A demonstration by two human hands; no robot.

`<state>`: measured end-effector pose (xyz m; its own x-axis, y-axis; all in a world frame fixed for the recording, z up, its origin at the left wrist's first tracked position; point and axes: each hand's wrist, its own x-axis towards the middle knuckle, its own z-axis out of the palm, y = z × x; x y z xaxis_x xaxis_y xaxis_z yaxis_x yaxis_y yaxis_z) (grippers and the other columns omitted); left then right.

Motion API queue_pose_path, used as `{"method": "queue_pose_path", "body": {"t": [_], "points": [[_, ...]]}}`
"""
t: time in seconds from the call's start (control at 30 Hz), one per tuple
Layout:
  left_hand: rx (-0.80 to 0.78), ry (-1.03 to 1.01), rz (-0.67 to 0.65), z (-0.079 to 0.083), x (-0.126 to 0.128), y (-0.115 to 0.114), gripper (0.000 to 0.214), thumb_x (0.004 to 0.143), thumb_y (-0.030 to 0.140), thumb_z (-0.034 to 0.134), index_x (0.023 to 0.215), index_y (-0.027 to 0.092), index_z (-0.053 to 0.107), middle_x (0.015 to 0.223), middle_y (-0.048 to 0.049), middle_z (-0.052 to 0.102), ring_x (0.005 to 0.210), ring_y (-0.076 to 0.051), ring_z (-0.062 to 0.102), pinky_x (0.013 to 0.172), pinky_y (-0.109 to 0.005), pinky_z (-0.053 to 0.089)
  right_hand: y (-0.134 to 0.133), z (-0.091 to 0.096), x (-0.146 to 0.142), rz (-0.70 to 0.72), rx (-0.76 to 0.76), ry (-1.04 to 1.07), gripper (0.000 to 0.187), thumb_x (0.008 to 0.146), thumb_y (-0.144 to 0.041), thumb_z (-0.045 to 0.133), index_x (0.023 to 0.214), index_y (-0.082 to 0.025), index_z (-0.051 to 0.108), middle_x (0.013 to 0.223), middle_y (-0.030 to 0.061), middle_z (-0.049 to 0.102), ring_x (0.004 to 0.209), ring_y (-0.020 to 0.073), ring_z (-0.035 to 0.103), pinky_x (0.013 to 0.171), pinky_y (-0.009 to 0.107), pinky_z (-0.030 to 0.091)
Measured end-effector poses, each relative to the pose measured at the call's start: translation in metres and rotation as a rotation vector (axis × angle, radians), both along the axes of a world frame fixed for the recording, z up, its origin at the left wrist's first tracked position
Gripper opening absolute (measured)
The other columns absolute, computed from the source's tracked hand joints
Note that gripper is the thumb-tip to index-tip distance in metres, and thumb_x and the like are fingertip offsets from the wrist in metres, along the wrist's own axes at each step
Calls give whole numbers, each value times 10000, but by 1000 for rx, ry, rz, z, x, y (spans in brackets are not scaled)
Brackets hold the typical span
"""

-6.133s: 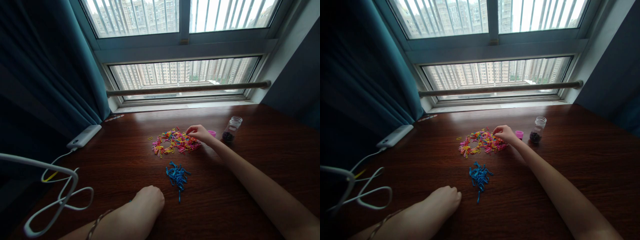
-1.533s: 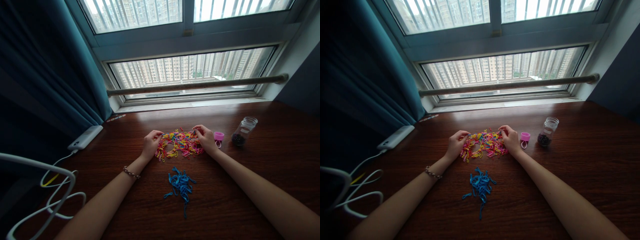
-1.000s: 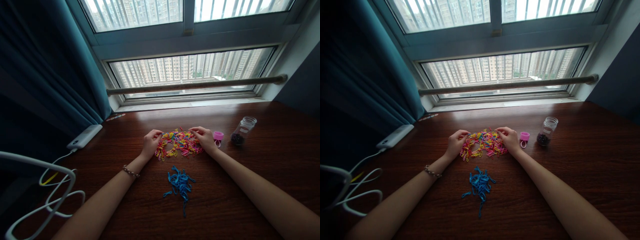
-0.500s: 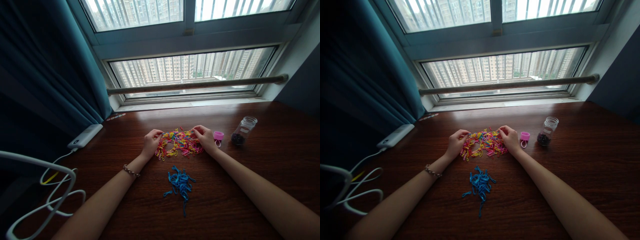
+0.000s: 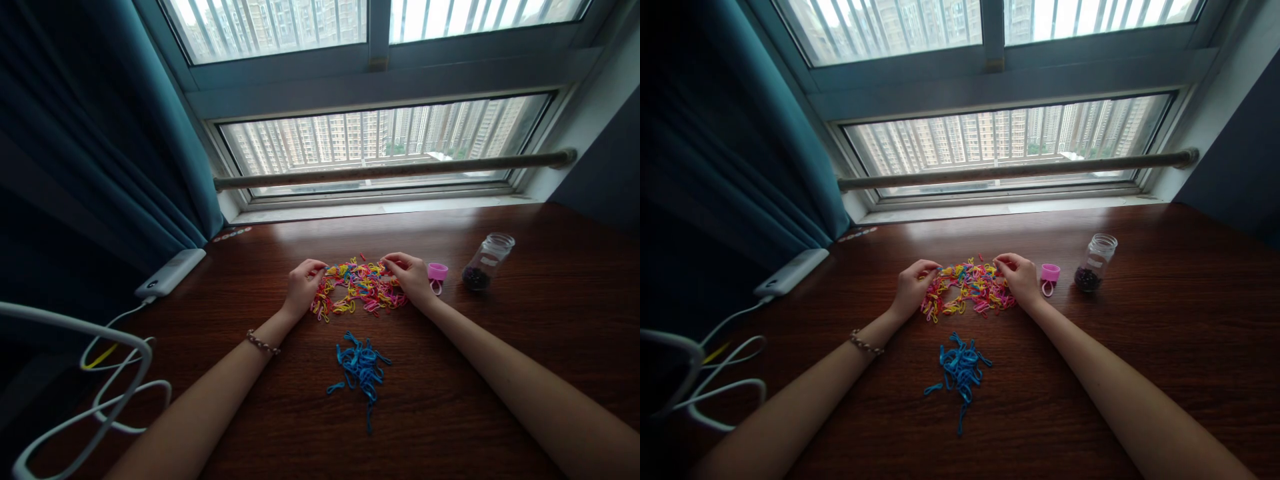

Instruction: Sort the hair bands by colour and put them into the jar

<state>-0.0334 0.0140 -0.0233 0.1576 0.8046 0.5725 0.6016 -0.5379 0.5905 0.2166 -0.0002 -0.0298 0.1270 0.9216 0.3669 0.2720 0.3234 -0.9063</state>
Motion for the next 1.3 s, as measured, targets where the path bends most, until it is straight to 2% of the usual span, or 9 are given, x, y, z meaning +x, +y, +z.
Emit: {"method": "queue_pose_path", "body": {"t": [0.2, 0.3, 0.5, 0.6, 0.67, 0.83, 0.9, 1.13, 1.3], "points": [[-5, -2, -7, 0, 0, 0, 136, 792, 249, 529, 798, 182, 648, 797, -28, 644, 740, -143, 594, 681, -255, 470, -3, 8, -2, -29, 15, -23, 222, 722, -351, 605, 773, -148, 679, 733, 61, 681, 680, 180, 627, 636, 273, 486], [-3, 1, -14, 1, 0, -1, 150, 794, 256, 529, 809, 186, 661, 786, -28, 645, 721, -140, 593, 674, -255, 469, -13, 22, -12, 82, -42, 42, 238, 707, -368, 617, 768, -144, 670, 692, 48, 668, 627, 155, 609, 577, 248, 473], [-43, -57, 13, -3, 0, -1, 186, 784, 287, 540, 880, 185, 662, 837, -40, 676, 750, -160, 621, 696, -278, 493, -51, 46, -42, 923, -320, -103, 246, 664, -370, 649, 768, -149, 678, 593, -4, 621, 478, 94, 549, 444, 179, 430], [-92, -121, 27, -5, 1, 0, 211, 780, 315, 546, 894, 168, 645, 824, -44, 686, 733, -167, 639, 681, -276, 504, -59, 46, -48, 1112, -410, -164, 261, 678, -370, 636, 823, -158, 685, 607, -8, 626, 456, 86, 549, 421, 165, 421], [-117, -139, 13, -5, 1, 0, 206, 786, 324, 538, 870, 164, 637, 764, -35, 686, 689, -162, 643, 649, -263, 505, -56, 42, -46, 994, -358, -133, 260, 705, -384, 610, 795, -151, 683, 579, -10, 612, 427, 80, 524, 399, 163, 396], [-53, -51, -9, 2, 4, -8, 193, 822, 297, 494, 850, 162, 630, 705, -36, 678, 638, -150, 629, 628, -254, 487, -28, 25, -31, 321, -62, -170, 298, 752, -408, 560, 667, -142, 666, 525, 3, 589, 443, 93, 487, 419, 187, 341], [18, 40, -96, 9, 8, -17, 186, 829, 276, 484, 860, 162, 628, 763, -60, 680, 692, -158, 628, 665, -267, 482, -20, 19, -25, 160, 12, -277, 269, 750, -394, 569, 690, -156, 679, 551, 11, 612, 471, 107, 496, 453, 207, 350], [135, 532, -703, 32, 35, -68, 206, 816, 255, 429, 767, 213, 624, 598, -53, 604, 612, -168, 573, 628, -302, 447, -23, 14, -22, 162, 179, -714, 86, 725, -269, 617, 673, -242, 680, 719, 8, 665, 719, 165, 549, 682, 277, 400], [167, 647, -703, 31, 36, -69, 286, 824, 329, 424, 616, 220, 587, 539, -43, 558, 570, -161, 540, 596, -292, 429, -24, 13, -25, 146, 211, -858, 86, 737, -282, 611, 682, -246, 668, 734, 23, 635, 752, 185, 504, 702, 303, 386]]}}
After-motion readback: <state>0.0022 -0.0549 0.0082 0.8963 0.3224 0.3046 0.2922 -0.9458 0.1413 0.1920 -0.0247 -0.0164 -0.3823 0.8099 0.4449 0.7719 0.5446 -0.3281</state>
